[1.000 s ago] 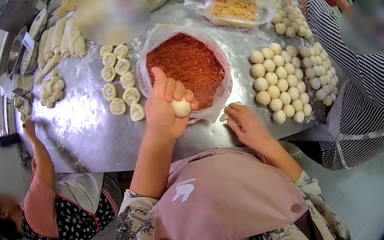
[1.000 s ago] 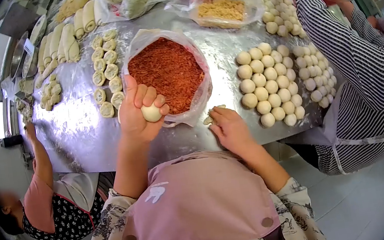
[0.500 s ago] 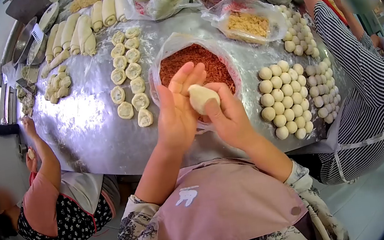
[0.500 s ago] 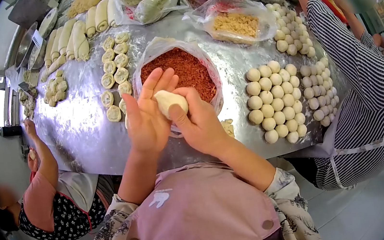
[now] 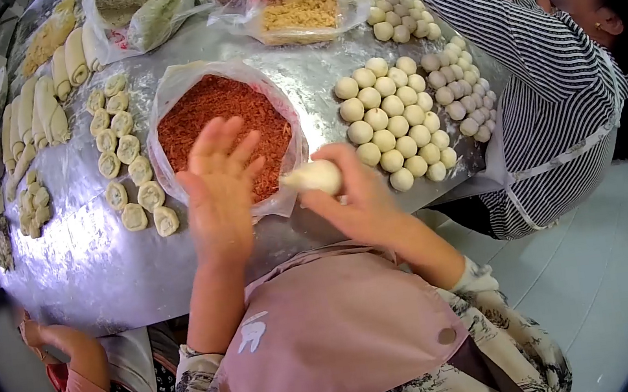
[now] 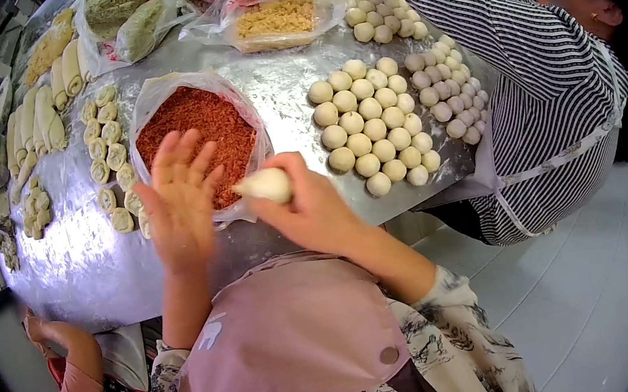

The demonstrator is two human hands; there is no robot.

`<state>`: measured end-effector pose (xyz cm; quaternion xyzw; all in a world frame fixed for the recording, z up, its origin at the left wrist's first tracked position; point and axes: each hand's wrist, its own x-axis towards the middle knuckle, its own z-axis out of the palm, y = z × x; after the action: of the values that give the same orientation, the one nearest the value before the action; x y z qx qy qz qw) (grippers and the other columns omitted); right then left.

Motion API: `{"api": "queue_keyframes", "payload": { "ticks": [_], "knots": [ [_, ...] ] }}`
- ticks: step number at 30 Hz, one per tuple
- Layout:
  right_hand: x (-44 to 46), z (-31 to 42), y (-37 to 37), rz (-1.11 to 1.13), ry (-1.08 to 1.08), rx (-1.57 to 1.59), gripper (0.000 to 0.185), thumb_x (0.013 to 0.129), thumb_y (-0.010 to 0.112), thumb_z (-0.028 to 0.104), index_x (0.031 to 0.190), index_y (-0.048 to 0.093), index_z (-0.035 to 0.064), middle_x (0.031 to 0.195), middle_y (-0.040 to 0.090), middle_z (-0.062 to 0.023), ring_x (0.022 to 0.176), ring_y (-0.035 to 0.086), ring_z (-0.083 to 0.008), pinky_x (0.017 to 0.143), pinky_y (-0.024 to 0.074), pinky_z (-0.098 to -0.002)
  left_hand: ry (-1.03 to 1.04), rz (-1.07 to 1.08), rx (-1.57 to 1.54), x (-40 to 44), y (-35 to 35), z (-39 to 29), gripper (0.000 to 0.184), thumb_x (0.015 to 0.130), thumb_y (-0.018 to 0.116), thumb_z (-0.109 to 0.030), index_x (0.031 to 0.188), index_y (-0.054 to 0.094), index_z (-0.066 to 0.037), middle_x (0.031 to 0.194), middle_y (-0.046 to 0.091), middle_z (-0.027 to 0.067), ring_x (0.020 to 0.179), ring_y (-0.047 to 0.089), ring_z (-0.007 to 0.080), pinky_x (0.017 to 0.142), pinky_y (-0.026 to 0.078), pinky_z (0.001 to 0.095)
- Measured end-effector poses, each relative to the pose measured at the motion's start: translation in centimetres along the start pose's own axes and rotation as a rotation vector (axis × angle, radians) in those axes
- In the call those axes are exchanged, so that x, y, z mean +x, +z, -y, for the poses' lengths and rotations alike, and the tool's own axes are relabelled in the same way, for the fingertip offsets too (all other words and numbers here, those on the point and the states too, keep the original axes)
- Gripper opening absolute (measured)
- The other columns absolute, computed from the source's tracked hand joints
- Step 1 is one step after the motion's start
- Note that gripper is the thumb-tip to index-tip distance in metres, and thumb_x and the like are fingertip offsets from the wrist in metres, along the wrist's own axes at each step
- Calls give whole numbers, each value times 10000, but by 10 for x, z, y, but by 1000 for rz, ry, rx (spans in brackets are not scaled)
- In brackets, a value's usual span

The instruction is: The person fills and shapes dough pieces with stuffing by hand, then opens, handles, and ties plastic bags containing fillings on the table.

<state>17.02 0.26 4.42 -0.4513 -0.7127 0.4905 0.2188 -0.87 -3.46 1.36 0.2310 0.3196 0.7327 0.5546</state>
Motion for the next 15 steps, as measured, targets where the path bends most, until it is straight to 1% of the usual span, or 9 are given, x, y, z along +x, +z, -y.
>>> {"api": "queue_keyframes", "payload": {
  "ticks": [1,2,4,7,10,11,13,15],
  "knots": [
    [-9,-16,-14,-7,44,-159,440,839,696,287,1133,481,39,915,631,-155,800,636,-236,709,509,-340,58,25,49,-1,-11,-3,744,956,294,-605,1429,275,-31,1402,392,160,1248,437,272,1023,378,393],
    [-18,-30,-26,-29,33,-303,440,817,706,296,1118,523,32,952,617,-174,810,626,-290,726,507,-367,93,5,149,-3,-16,-8,671,984,308,-544,1416,305,-31,1386,409,154,1224,453,266,1005,388,383],
    [-39,-66,-40,-86,61,-461,446,794,726,248,1130,539,22,1032,581,-183,858,610,-335,739,504,-401,19,-110,246,-8,-23,-16,562,1008,327,-455,1371,370,-28,1337,459,140,1191,476,250,986,397,374],
    [-55,-86,-42,-133,142,-529,461,778,736,193,1154,537,15,1098,528,-193,908,588,-377,736,500,-435,-58,-147,212,-10,-24,-12,448,1017,359,-359,1304,433,-23,1268,510,130,1139,513,228,953,418,356],
    [-48,-96,-33,-213,218,-549,422,772,736,148,1117,535,11,1089,507,-185,911,581,-404,740,498,-457,-130,-80,239,-14,-9,-8,385,1014,391,-306,1260,458,-18,1210,540,123,1085,548,213,919,441,336],
    [-45,-99,-31,-246,228,-570,409,772,736,151,1101,534,15,1088,507,-183,905,581,-408,735,498,-461,-149,-92,265,-16,-5,-10,366,1010,404,-276,1258,455,-11,1199,544,122,1053,567,204,896,455,323],
    [-42,-104,-27,-305,252,-607,384,772,735,158,1069,532,22,1084,507,-179,891,582,-415,727,498,-469,-153,-130,255,-21,-6,-13,349,1007,421,-253,1253,461,-9,1189,542,117,1043,563,193,889,447,314],
    [-39,-101,-28,-311,248,-654,357,776,732,162,1035,526,28,1085,504,-177,881,584,-416,716,499,-472,-154,-171,265,-25,-11,-16,346,1007,424,-248,1252,462,-7,1182,545,114,1042,562,190,888,448,314]
  ]
}}
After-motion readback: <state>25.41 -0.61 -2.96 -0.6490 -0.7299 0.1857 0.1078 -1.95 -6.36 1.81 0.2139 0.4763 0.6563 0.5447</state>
